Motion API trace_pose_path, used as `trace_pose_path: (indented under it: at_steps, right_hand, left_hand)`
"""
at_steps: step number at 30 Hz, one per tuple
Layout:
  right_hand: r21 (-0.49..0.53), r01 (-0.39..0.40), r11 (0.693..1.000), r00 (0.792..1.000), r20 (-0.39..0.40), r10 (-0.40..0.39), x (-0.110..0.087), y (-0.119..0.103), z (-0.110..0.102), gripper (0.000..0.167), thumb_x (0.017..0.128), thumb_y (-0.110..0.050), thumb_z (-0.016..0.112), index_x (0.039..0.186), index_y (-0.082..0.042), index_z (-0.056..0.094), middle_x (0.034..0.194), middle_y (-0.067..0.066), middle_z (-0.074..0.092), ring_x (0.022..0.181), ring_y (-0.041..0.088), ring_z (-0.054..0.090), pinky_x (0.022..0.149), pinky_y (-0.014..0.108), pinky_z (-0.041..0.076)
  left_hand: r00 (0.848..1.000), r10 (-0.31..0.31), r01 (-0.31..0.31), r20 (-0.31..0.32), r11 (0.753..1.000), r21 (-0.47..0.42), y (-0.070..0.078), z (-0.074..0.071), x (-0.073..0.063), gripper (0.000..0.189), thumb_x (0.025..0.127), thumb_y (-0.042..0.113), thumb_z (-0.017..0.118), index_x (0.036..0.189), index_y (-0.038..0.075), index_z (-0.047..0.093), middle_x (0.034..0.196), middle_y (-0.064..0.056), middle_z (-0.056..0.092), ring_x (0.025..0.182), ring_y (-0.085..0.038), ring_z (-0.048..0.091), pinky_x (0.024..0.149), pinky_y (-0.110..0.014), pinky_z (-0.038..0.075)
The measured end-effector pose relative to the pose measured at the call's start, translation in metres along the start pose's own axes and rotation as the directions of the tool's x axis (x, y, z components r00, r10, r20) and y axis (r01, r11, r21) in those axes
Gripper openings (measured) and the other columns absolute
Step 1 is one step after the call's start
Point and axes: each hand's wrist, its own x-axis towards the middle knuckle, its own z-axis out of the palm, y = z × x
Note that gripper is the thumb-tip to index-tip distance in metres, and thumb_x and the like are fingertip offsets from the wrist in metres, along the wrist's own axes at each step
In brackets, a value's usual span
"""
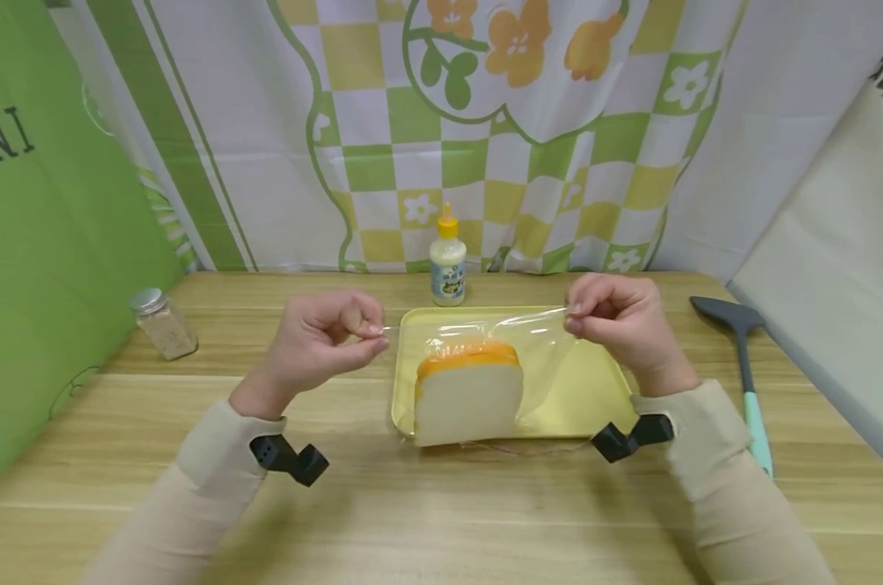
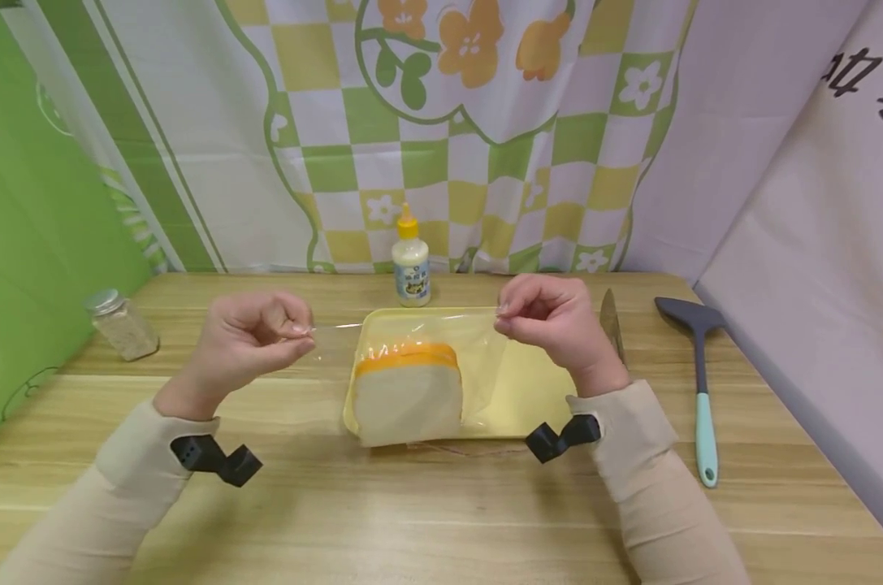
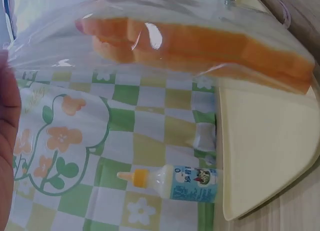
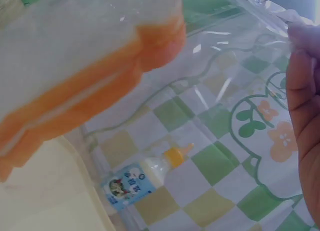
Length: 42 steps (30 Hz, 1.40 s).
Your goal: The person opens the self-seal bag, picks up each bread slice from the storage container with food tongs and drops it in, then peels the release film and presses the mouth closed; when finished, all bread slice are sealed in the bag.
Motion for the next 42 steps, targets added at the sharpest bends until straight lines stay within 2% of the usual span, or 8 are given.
trace_pose_path:
  at_steps: [9,14,17,19,24,28,33,42]
  right_hand:
    - [-0.145,0.008,0.989,1.0,0.014,-0.006,0.003,-0.011,-0.001,0.017,0.071,0.026,0.058,0.077,0.011,0.064,0.083,0.011,0.066,0.076,0.017,0.059,0.062,0.021,0.052]
    - [-0.343,-0.112,0.933,0.993,-0.073,0.092,0.001,-0.014,-0.005,0.027,0.072,0.024,0.06,0.089,0.003,0.063,0.083,0.003,0.063,0.071,0.01,0.058,0.06,0.017,0.049]
    - [-0.485,-0.216,0.847,0.976,-0.13,0.175,0.004,-0.018,-0.003,0.035,0.073,0.023,0.059,0.101,0.002,0.06,0.085,0.002,0.059,0.074,0.01,0.055,0.065,0.018,0.047]
    - [-0.628,-0.231,0.743,0.972,-0.128,0.195,0.008,-0.023,0.003,0.035,0.076,0.018,0.06,0.107,0.002,0.058,0.092,0.002,0.058,0.081,0.008,0.054,0.072,0.018,0.045]
    - [-0.863,-0.056,0.501,0.979,0.051,0.197,0.031,-0.03,0.038,0.027,0.078,-0.002,0.07,0.105,-0.003,0.064,0.104,0.005,0.062,0.096,0.012,0.054,0.084,0.027,0.043]
    - [-0.845,0.054,0.532,0.919,0.25,0.305,0.054,-0.026,0.069,0.018,0.079,-0.012,0.073,0.096,-0.007,0.068,0.095,0.002,0.064,0.088,0.013,0.057,0.077,0.032,0.046]
    - [-0.799,0.045,0.6,0.838,0.358,0.413,0.066,-0.016,0.087,0.005,0.08,-0.011,0.072,0.077,-0.011,0.067,0.073,-0.006,0.06,0.068,0.005,0.052,0.064,0.025,0.046]
    - [-0.825,-0.076,0.559,0.81,0.276,0.518,0.055,-0.009,0.072,0.008,0.077,-0.013,0.075,0.072,-0.015,0.069,0.067,-0.009,0.06,0.06,0.004,0.049,0.057,0.023,0.043]
  left_hand:
    - [0.994,0.085,-0.096,0.064,0.973,0.211,0.008,-0.002,0.009,0.026,0.065,-0.028,0.057,0.07,-0.002,0.054,0.076,-0.011,0.059,0.076,-0.012,0.055,0.065,-0.018,0.05]
    - [0.996,-0.041,0.015,0.079,0.953,0.302,0.014,0.004,0.016,0.023,0.07,-0.024,0.061,0.074,-0.002,0.058,0.077,-0.013,0.06,0.074,-0.01,0.055,0.063,-0.019,0.05]
    - [0.986,-0.144,0.111,0.083,0.941,0.321,0.017,0.008,0.022,0.018,0.073,-0.02,0.064,0.078,-0.002,0.06,0.079,-0.012,0.061,0.074,-0.01,0.057,0.064,-0.022,0.052]
    - [0.977,-0.194,0.157,0.085,0.933,0.323,0.018,0.011,0.025,0.016,0.074,-0.017,0.065,0.079,-0.003,0.06,0.081,-0.012,0.062,0.074,-0.01,0.058,0.066,-0.023,0.053]
    - [0.967,-0.232,0.188,0.106,0.93,0.317,0.023,0.017,0.032,0.013,0.075,-0.015,0.065,0.082,-0.004,0.061,0.082,-0.013,0.063,0.073,-0.009,0.059,0.066,-0.025,0.053]
    - [0.971,-0.198,0.153,0.136,0.946,0.286,0.024,0.021,0.035,0.015,0.075,-0.016,0.064,0.082,-0.003,0.061,0.081,-0.011,0.062,0.071,-0.01,0.059,0.065,-0.026,0.053]
    - [0.971,-0.157,0.107,0.178,0.958,0.266,0.022,0.025,0.033,0.016,0.076,-0.018,0.059,0.081,-0.002,0.06,0.077,-0.008,0.061,0.067,-0.012,0.056,0.061,-0.026,0.051]
    - [0.965,-0.253,0.223,0.062,0.924,0.309,0.026,0.022,0.024,0.016,0.074,-0.016,0.054,0.076,-0.001,0.057,0.075,-0.007,0.056,0.066,-0.012,0.052,0.059,-0.023,0.046]
